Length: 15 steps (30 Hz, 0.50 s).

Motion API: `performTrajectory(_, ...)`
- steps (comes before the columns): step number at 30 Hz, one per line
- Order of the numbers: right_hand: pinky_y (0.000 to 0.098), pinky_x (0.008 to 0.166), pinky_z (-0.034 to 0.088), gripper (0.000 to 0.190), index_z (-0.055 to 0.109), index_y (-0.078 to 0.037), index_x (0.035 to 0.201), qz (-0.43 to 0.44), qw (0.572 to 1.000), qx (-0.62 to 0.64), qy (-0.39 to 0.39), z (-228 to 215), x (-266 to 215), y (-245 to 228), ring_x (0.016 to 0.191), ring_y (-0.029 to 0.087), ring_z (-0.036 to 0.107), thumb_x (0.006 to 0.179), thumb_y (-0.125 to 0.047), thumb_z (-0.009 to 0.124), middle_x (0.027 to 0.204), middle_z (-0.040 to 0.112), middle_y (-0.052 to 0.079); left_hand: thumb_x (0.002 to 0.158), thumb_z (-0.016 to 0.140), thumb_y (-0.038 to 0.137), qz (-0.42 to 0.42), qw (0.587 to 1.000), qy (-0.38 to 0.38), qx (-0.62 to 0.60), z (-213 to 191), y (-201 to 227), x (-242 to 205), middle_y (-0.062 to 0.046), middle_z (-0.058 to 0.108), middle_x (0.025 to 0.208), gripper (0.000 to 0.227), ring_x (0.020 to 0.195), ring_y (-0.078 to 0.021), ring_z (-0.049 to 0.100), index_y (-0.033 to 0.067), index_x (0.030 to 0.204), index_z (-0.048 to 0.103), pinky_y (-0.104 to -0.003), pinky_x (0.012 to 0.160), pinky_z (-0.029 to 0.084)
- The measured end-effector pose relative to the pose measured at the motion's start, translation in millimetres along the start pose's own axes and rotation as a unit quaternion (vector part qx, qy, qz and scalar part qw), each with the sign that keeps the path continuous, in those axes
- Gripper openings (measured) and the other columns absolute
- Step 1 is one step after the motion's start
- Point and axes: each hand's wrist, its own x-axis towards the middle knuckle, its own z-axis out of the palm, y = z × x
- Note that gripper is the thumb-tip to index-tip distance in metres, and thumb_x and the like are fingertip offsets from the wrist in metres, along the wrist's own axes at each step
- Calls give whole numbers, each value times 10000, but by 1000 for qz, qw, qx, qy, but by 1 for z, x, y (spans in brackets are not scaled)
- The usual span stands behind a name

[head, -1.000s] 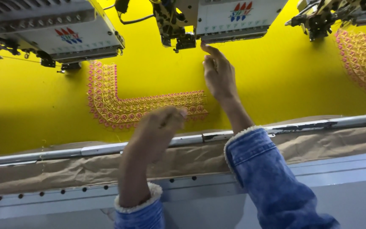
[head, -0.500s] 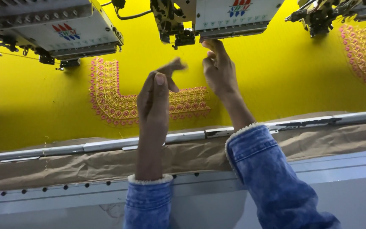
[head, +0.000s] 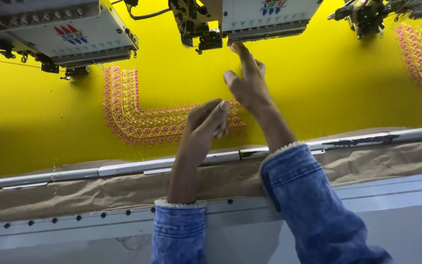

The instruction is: The person threads an industrial embroidery machine by hand, pulling threads through individual needle guides and tensioners across multiple embroidery heads.

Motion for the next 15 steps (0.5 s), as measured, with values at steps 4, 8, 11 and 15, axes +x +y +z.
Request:
performTrajectory(4,511,980,448,701,374,-348,1511,89,995,17,-28,-9,0,-8,1189,259,429,850,-156,508,1296,412,132,1041,519,318,-28,998,-16,-49,1,0,-8,49,354,577,415,522,-82,397,141,670,460,-244,586,409)
performTrajectory(8,435,925,469,602,362,-282,1501,29,997,54,-41,-10,0,-4,1249,274,469,919,-167,472,1585,368,189,995,574,302,-104,980,-43,-163,-5,-6,-14,44,320,550,396,495,-104,379,143,658,441,-268,556,416)
performTrajectory(11,449,1041,486,503,449,-251,1436,7,997,78,-2,-6,2,1,1382,281,477,945,-213,551,1563,467,70,988,578,284,-122,964,-98,-213,-12,-5,-16,35,326,572,372,510,-121,375,145,670,445,-286,545,422)
performTrajectory(15,283,852,611,330,648,-175,1171,56,991,-6,122,-2,12,16,959,118,707,909,-338,767,1088,733,-19,994,619,210,-183,908,-222,-304,-17,-16,-21,16,530,713,225,628,-110,570,101,799,598,-252,595,536)
